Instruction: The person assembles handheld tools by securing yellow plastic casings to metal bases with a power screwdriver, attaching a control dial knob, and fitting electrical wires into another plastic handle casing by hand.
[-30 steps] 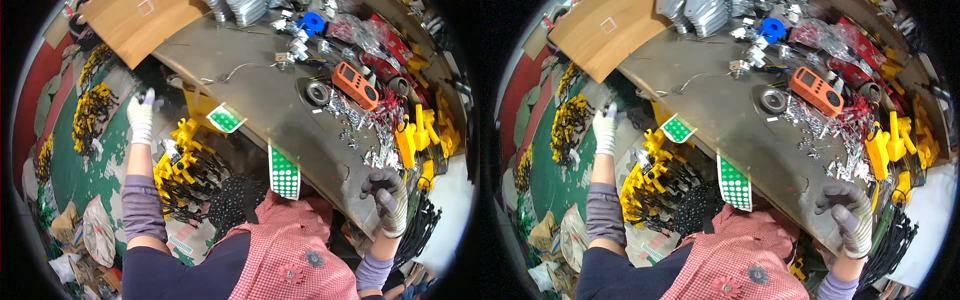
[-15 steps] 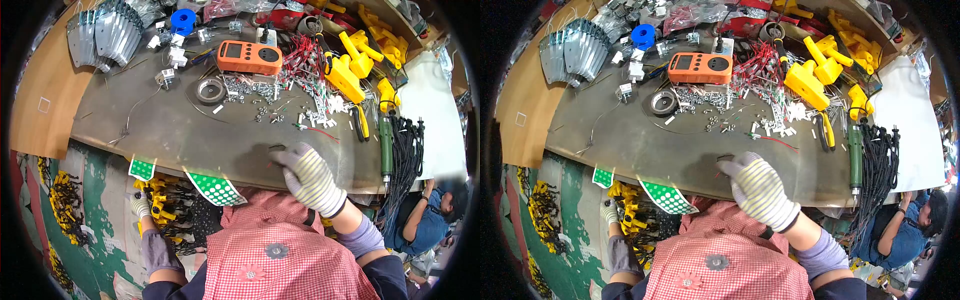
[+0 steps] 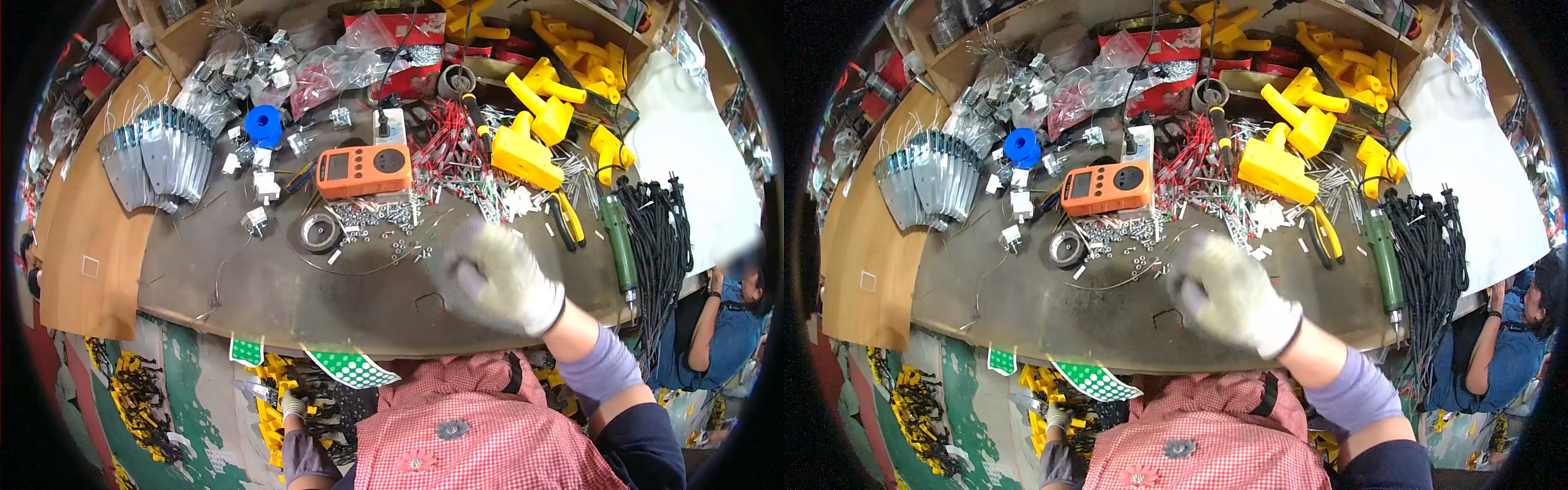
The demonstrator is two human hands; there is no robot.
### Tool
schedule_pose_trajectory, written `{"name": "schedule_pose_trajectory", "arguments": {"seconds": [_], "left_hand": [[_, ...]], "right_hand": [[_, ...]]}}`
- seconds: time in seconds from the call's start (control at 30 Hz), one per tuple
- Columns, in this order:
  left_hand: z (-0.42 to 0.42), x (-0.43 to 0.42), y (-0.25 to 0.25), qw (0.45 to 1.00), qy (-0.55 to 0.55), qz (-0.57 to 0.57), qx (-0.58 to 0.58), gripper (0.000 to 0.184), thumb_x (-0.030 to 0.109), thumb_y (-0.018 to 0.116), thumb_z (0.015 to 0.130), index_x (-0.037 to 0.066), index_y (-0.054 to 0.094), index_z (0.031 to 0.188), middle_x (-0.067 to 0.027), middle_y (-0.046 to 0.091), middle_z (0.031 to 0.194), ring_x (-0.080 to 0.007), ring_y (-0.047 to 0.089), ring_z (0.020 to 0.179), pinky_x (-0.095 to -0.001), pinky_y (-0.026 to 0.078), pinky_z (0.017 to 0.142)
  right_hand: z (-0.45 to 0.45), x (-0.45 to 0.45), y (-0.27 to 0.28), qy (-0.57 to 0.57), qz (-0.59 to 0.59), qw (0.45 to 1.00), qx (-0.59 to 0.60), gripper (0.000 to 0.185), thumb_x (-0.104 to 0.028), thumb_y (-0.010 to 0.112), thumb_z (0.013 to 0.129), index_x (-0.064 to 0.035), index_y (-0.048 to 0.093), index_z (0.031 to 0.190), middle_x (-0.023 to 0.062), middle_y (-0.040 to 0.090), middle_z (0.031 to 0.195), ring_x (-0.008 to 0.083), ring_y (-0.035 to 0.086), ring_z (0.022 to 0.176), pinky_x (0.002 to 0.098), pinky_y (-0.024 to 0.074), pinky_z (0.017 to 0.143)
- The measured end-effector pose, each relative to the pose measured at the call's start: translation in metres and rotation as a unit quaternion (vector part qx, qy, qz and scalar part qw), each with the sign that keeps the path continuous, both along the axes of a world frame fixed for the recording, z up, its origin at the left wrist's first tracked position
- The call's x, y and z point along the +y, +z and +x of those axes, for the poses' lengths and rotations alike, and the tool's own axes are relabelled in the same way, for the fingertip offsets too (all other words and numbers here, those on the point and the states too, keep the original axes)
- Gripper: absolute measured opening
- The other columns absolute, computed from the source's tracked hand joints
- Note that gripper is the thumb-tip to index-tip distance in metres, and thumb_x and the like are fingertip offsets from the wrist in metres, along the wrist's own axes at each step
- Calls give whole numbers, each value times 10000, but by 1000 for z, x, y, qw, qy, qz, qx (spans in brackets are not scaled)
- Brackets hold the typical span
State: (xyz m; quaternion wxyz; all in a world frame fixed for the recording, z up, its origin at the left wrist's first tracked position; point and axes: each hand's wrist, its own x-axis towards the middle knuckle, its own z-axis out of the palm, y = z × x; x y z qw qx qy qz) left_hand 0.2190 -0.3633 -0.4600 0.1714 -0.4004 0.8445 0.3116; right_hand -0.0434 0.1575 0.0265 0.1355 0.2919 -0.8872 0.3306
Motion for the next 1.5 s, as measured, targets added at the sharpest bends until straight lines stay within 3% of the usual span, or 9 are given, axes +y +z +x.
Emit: {"name": "schedule_pose_trajectory", "arguments": {"seconds": [0.13,0.27,0.6,0.73,0.93,1.13,1.27,1.37,1.5], "left_hand": [[-43,53,90,966,-141,-112,-184,737,292,879,721,30,586,1344,-252,655,1271,-406,630,1179,-444,522,1003],[-49,48,94,944,36,-207,254,441,82,743,843,4,619,1258,-211,659,1197,-360,646,1054,-421,506,992],[-229,33,396,668,6,-336,664,296,79,648,942,-33,633,1215,-190,603,1282,-323,553,1215,-466,432,1075],[-361,26,476,757,-100,-382,520,402,172,700,903,-7,625,1255,-201,659,1217,-360,612,1157,-437,481,1012],[-453,8,513,870,43,-399,285,689,451,765,840,-8,593,1325,-257,621,1328,-390,590,1246,-457,472,1045],[-460,-12,487,792,43,-355,496,750,436,819,820,-15,577,1367,-234,641,1329,-363,628,1210,-419,475,1040],[-418,51,498,684,-106,-149,706,603,234,833,834,8,596,1341,-152,700,1206,-238,679,1023,-340,517,888],[-321,165,511,788,-214,-133,562,449,105,805,805,33,667,1227,-52,687,1028,-142,617,867,-267,500,772],[-240,245,494,714,-527,-40,459,522,266,868,692,78,710,1153,-81,715,1036,-216,665,864,-351,514,748]], "right_hand": [[-124,-18,0,-141,133,974,115,117,-101,639,874,-94,730,947,145,676,998,334,678,984,407,555,863],[-234,-60,11,-231,345,908,-61,431,-477,611,955,-125,760,1155,138,711,1225,311,715,1077,419,567,900],[-284,-55,-5,-284,360,879,-133,312,-185,549,966,-87,746,1188,165,728,1202,326,701,1133,465,586,882],[-259,-49,14,-314,283,903,-82,371,-336,698,869,-47,739,1096,187,738,1107,326,711,1059,450,588,860],[-102,-1,11,-132,-42,990,-2,278,-230,803,781,-16,709,933,174,705,920,353,694,823,442,552,767],[-66,49,-26,-167,-149,958,-179,265,-202,768,848,-23,745,1042,137,715,836,209,658,719,350,522,703],[-81,46,-23,-128,-481,794,-349,197,-178,736,928,-12,743,1033,-19,674,794,69,579,681,232,461,621],[-78,57,-19,-68,-576,745,-329,162,-150,723,947,-22,737,1046,-41,651,800,68,569,691,221,461,634],[-49,73,7,-169,-382,908,23,124,-84,744,845,1,728,934,59,653,954,125,607,812,284,492,754]]}}
